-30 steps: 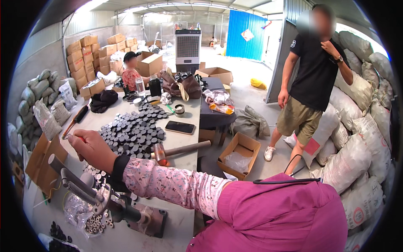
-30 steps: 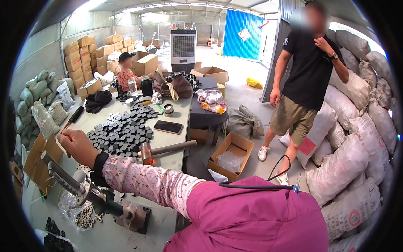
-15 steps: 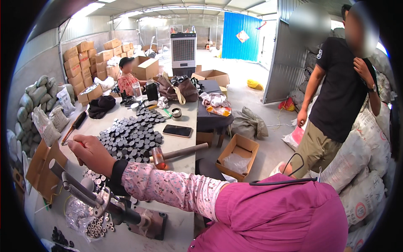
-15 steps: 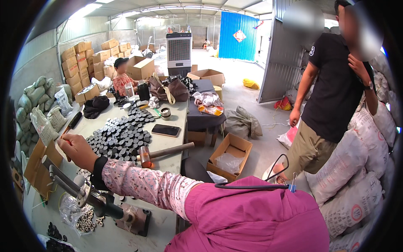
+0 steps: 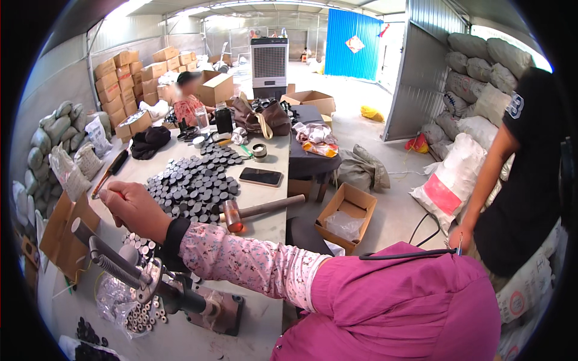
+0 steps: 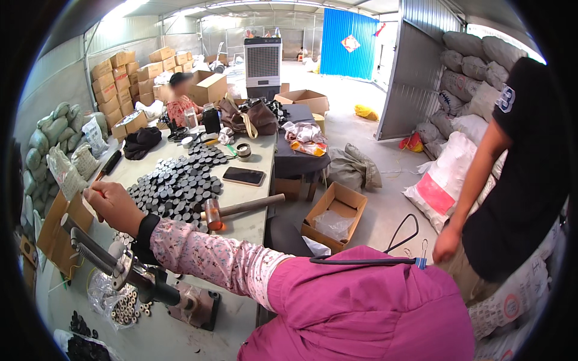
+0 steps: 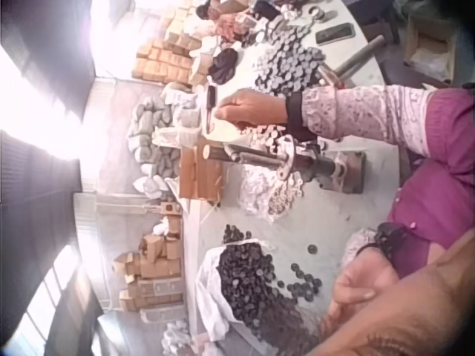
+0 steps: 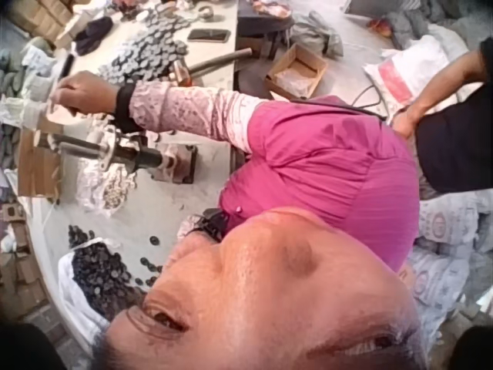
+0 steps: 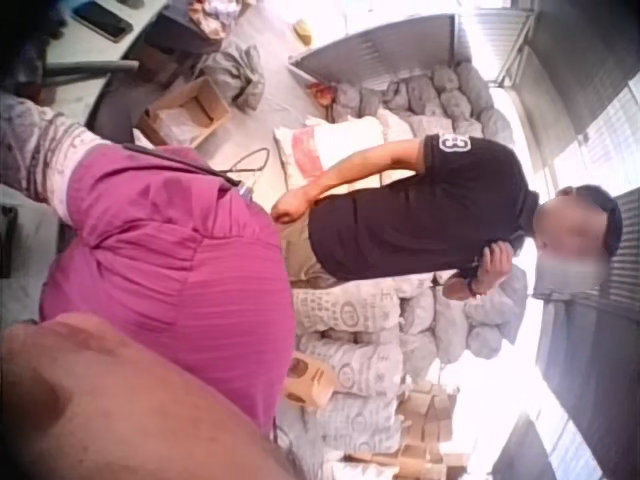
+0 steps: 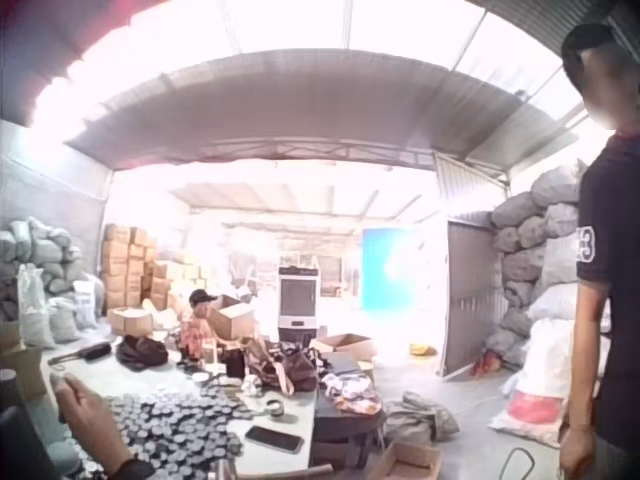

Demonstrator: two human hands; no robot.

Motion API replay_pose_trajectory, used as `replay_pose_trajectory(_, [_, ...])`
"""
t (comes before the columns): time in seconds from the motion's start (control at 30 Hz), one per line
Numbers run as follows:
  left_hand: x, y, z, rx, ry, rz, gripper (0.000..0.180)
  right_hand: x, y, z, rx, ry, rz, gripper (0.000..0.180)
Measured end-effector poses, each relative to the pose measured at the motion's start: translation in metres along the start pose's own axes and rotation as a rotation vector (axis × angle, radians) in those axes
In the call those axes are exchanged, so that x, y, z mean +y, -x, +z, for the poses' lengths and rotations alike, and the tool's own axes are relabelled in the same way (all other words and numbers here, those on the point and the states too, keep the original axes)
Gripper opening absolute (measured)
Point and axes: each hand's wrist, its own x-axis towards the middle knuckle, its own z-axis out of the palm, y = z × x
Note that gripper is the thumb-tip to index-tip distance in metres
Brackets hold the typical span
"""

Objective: Using a manual press to assemble small plastic parts and metal washers.

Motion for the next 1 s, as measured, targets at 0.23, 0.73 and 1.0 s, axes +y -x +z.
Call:
replay_pose_trajectory(0.23, [0.023, -0.056, 0.025, -0.19, -0.347, -0.02, 0.061, 0.028, -0.014, -0.01, -0.163, 0.353, -0.315, 0.006])
replay_pose_trajectory(0.73, [0.098, -0.036, -0.076, -0.817, -1.488, -0.681, 0.062, 0.025, -0.013, -0.026, 0.071, 0.105, -0.259, 0.037])
replay_pose_trajectory(1.0, [0.222, -0.174, -0.172, -0.947, -2.612, -0.814, 0.062, 0.038, -0.024, -0.043, -0.017, 0.753, -0.714, 0.032])
